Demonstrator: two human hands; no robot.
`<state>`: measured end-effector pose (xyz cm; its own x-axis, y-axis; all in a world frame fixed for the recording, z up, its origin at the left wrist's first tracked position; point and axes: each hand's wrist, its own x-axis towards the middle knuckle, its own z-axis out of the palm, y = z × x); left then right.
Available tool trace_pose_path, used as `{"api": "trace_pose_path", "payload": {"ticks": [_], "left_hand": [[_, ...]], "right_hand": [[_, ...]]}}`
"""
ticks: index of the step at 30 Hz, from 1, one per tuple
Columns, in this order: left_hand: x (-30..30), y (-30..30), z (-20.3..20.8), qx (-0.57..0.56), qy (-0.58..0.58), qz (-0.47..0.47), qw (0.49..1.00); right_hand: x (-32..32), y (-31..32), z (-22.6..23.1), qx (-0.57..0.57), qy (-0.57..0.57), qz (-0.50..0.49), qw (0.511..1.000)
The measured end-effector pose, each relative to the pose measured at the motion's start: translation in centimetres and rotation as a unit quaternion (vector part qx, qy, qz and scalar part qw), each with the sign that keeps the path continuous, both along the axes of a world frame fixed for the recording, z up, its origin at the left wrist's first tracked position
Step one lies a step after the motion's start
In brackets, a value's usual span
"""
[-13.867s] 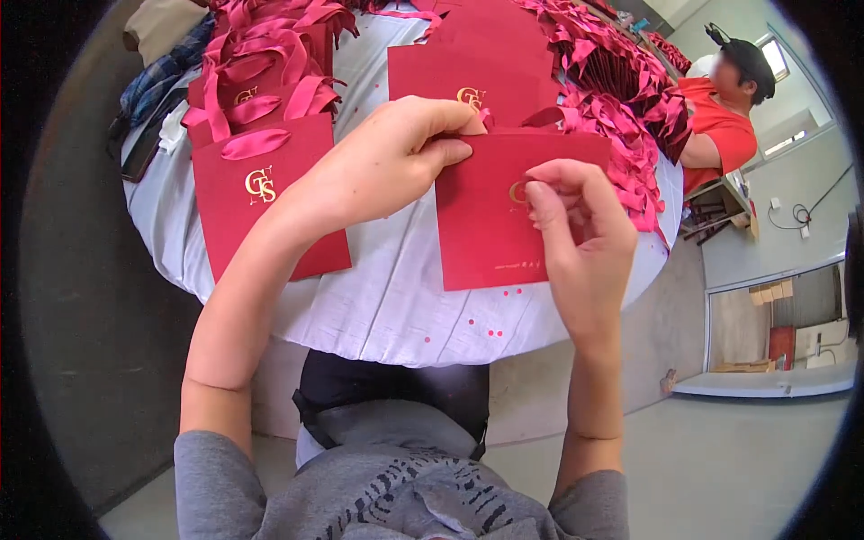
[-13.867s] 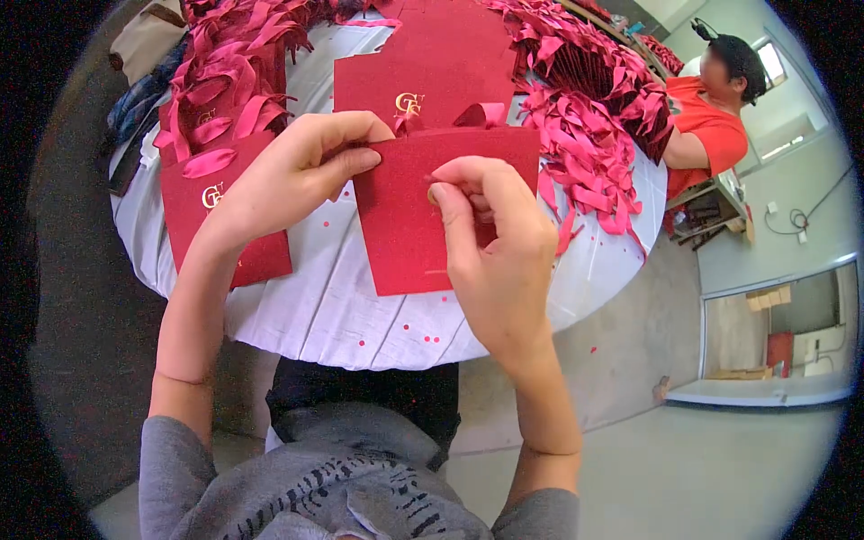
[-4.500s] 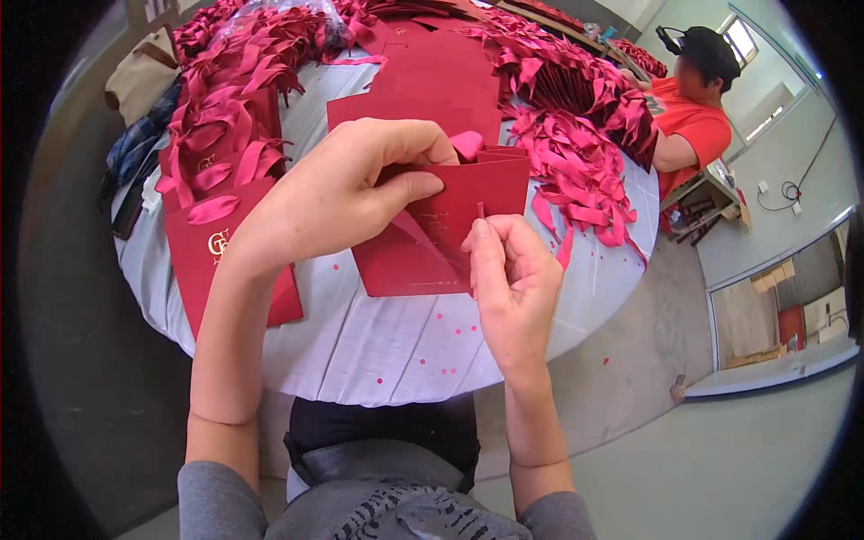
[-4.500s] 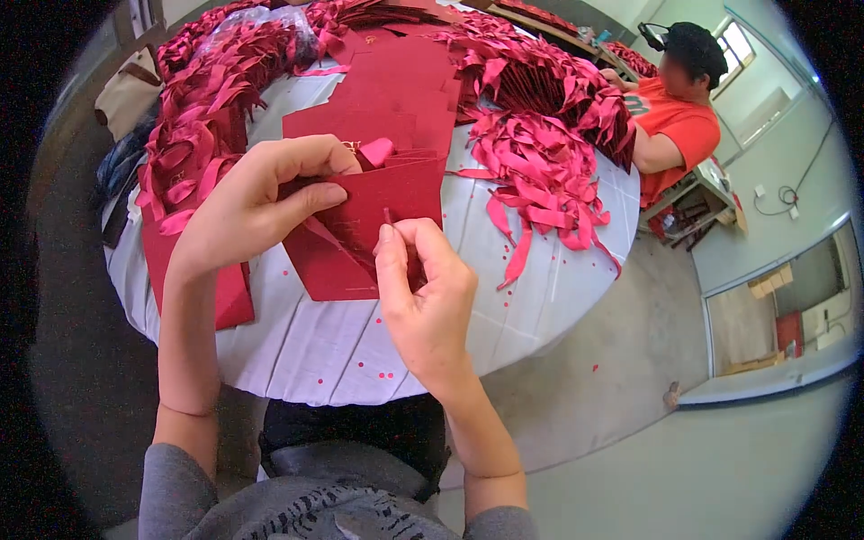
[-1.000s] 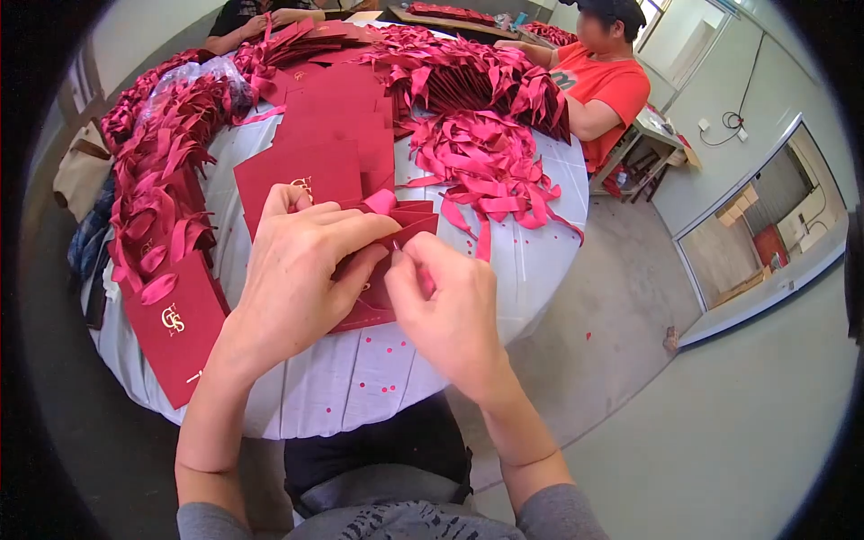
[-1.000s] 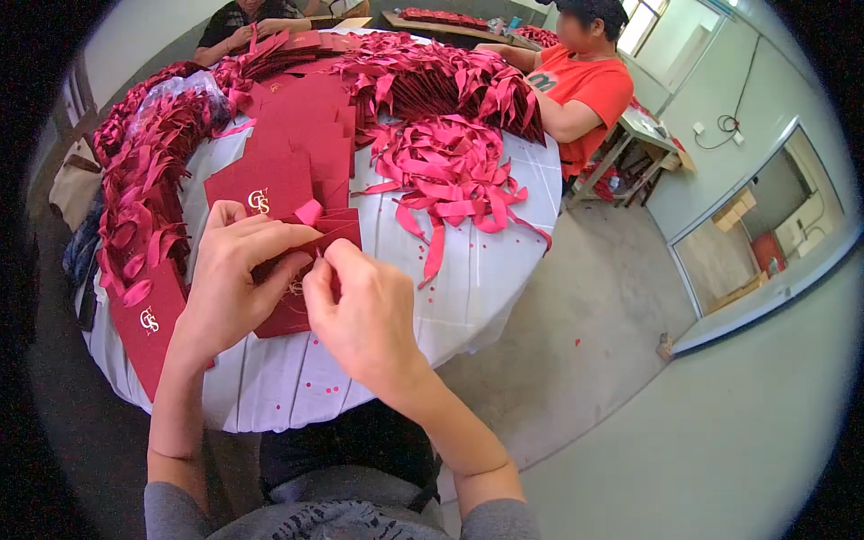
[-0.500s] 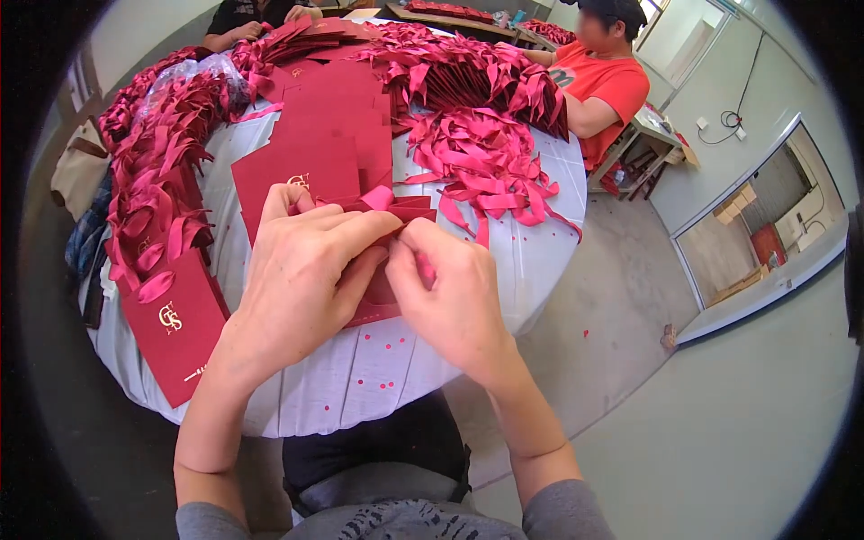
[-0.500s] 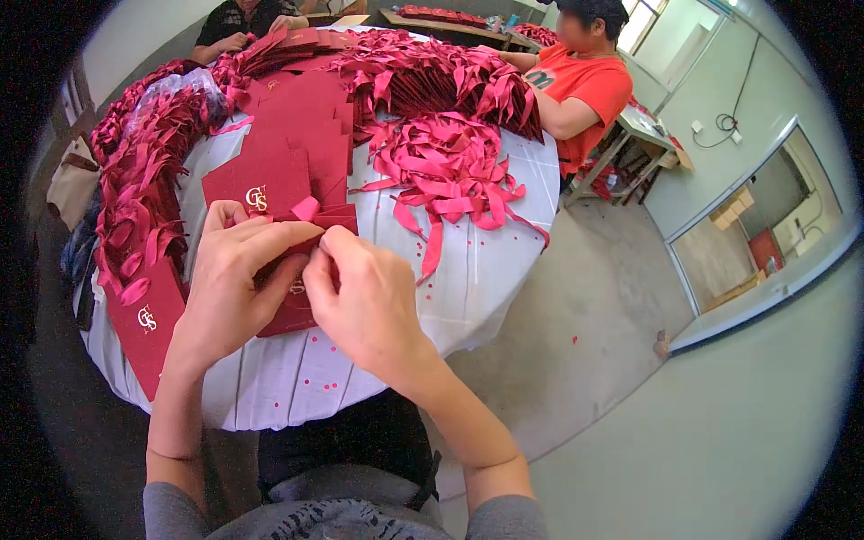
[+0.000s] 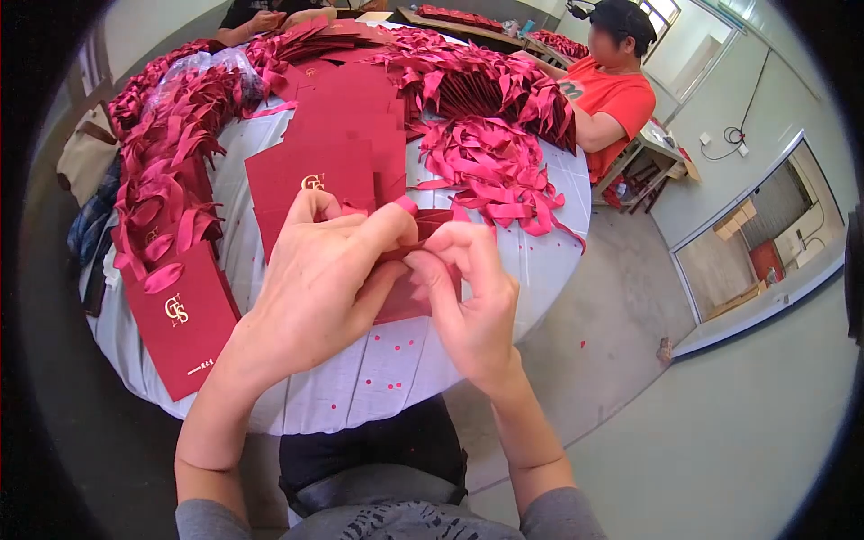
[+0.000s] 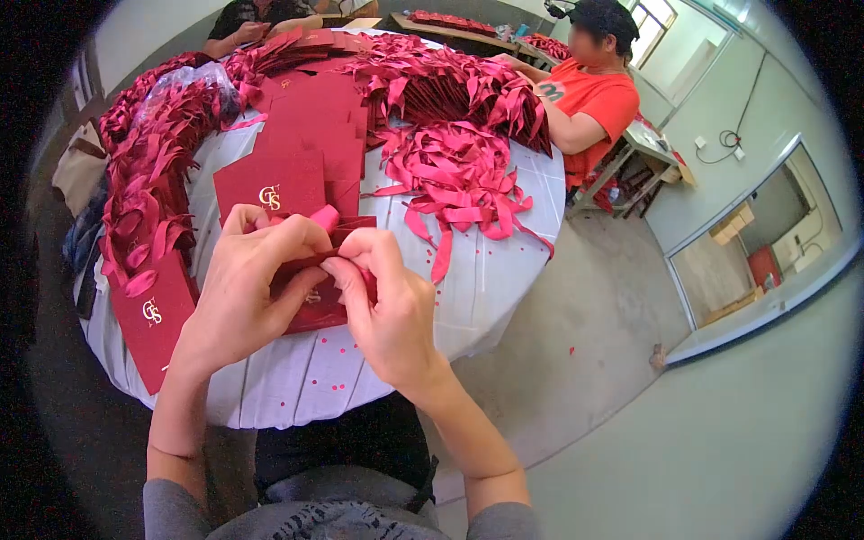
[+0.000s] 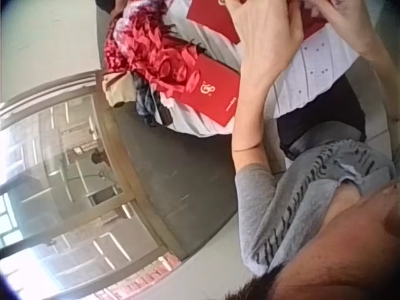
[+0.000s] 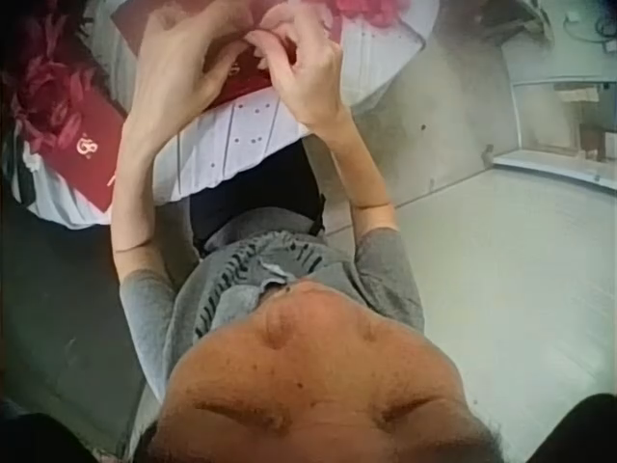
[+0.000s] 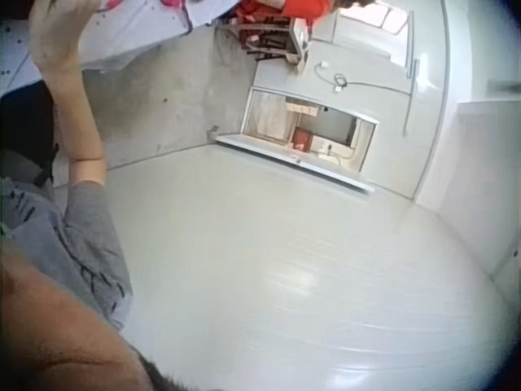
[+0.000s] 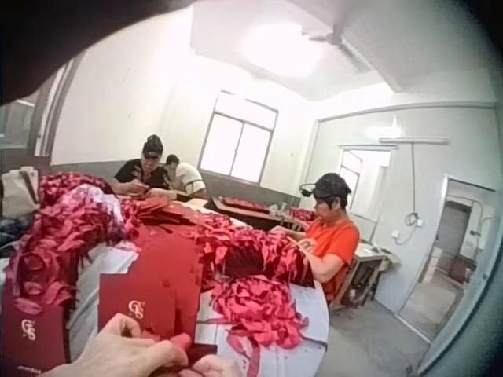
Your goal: The person attaches ribbon handles to paper gift bags by threading ribbons through the bag slots and folding the bags by hand.
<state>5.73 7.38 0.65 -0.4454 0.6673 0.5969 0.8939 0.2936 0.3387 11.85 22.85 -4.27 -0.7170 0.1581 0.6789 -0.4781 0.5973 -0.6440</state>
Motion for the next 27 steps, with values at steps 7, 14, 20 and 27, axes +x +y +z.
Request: {"api": "trace_pose_path", "payload": {"ticks": [7, 14, 20, 27], "left_hand": [[-0.1, -0.2, -1.1, 0.042, 0.052, 0.012, 0.998], [0.2, -0.4, -1.1, 0.040, 0.032, 0.017, 0.999], [0.6, 0.3, -0.6, 0.059, 0.070, 0.022, 0.996], [1.8, 0.3, -0.4, 0.066, 0.033, 0.061, 0.995]], "right_hand": [[0.1, 1.1, 3.0, 0.065, -0.040, 0.005, 0.997], [-1.9, 3.2, 6.6, 0.248, -0.079, 0.054, 0.964], [-4.9, 4.2, 11.6, 0.262, -0.400, 0.212, 0.853], [-9.3, 3.0, 9.7, 0.376, -0.434, 0.167, 0.802]]}}
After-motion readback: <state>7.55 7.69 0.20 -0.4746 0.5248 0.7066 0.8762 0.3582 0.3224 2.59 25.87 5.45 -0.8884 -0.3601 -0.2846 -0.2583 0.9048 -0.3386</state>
